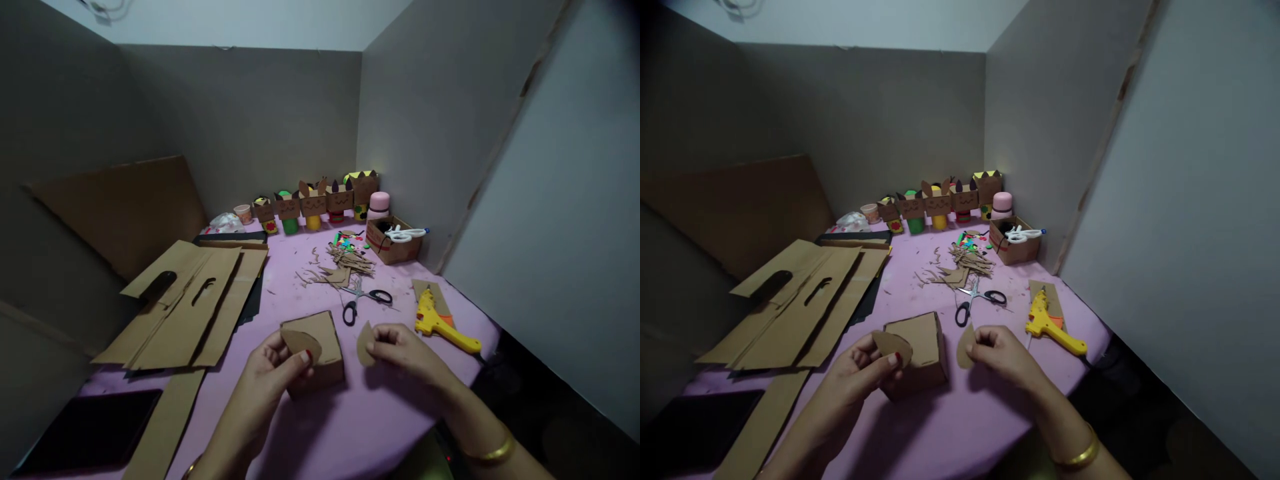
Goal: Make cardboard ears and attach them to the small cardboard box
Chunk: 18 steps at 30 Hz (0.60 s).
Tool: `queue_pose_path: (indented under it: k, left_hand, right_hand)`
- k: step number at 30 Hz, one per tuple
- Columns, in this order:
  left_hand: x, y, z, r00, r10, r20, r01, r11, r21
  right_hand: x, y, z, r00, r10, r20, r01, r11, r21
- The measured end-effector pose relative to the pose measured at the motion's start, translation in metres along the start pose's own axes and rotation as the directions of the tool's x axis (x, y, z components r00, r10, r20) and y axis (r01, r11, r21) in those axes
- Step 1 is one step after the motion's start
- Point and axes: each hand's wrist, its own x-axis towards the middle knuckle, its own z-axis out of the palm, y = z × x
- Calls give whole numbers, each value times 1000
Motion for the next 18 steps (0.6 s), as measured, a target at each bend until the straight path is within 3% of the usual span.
queue_pose_path:
  k: [3,6,9,14,18]
  left_hand:
    - [2,-3,2,1000,6,-15,-5,1000,12]
    - [4,-5,4,999,9,-31,-9,1000,22]
    - [5,-4,4,1000,1,-29,-1,1000,18]
    - [2,-4,2,1000,13,-27,-12,1000,9]
    - [0,-6,-4,997,57,-60,-54,997,48]
  right_hand:
    - [-6,12,2,996,40,77,-24,982,-189]
    - [-8,13,5,997,36,71,-3,910,-414]
    - [0,5,0,1000,2,-9,-7,791,-611]
    - [30,-7,-25,965,-107,-241,-148,537,-830]
    - [49,-6,-36,951,-151,-271,-196,386,-902]
